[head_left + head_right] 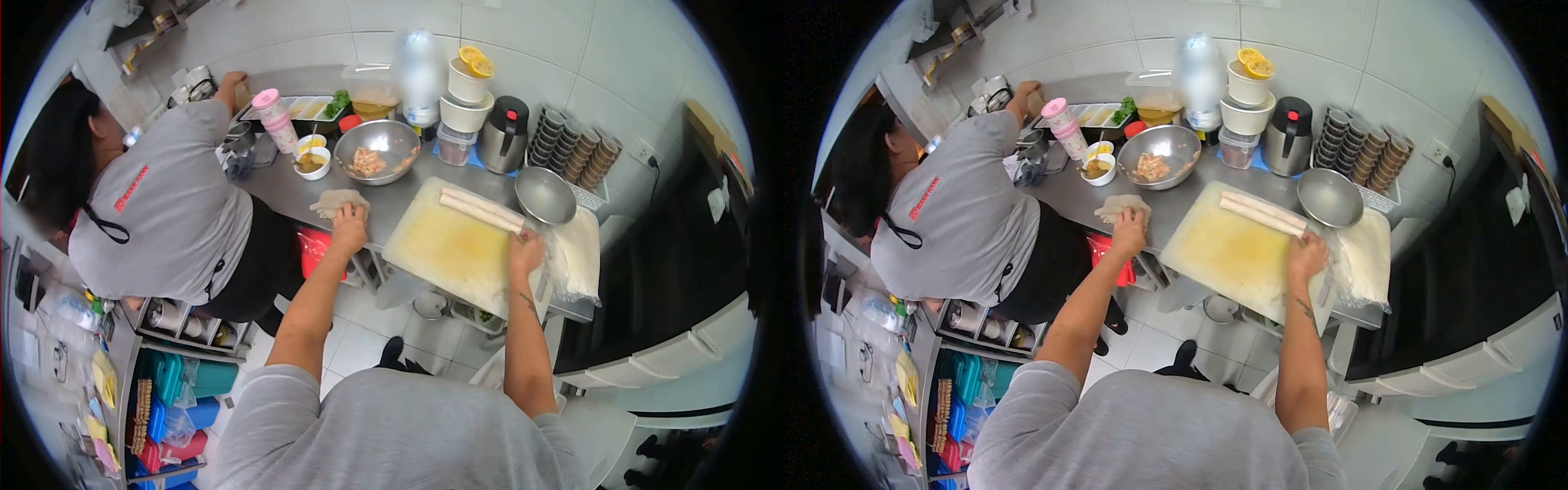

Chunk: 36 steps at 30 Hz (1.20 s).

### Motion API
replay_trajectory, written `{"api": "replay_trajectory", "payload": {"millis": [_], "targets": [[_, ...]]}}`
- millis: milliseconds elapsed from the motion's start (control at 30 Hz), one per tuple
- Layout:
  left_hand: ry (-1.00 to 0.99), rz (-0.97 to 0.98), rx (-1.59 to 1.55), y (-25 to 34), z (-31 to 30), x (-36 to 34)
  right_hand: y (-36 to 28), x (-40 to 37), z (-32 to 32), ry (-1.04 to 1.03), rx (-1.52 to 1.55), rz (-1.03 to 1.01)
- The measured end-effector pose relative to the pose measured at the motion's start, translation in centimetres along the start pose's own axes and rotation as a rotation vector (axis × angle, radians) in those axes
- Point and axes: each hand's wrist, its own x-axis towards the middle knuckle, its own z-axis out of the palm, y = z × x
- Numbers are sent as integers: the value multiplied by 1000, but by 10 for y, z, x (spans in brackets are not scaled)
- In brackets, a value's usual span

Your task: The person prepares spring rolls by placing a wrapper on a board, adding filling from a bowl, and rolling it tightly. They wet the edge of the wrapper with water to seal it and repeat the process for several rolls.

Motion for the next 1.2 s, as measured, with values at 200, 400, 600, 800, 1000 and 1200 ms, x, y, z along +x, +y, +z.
{"api": "replay_trajectory", "payload": {"millis": [200, 400, 600, 800, 1000, 1200], "targets": [[4, 32, 11, -1, 1, -4, 2, 10, 3, -44, -53, 35], [-118, 65, 23, -11, -6, 0, 22, 14, 4, -13, -36, -158], [192, -68, 82, 46, -47, 13, 23, 8, 1, -24, -1, -162], [27, 613, -435, 204, -44, 59, 16, 2, -1, 34, -63, -219], [-80, 880, -125, 329, -18, 101, 16, 0, 1, 68, -69, -244], [-185, 847, -135, 337, -24, 108, 16, -2, -3, 94, 71, -222]]}}
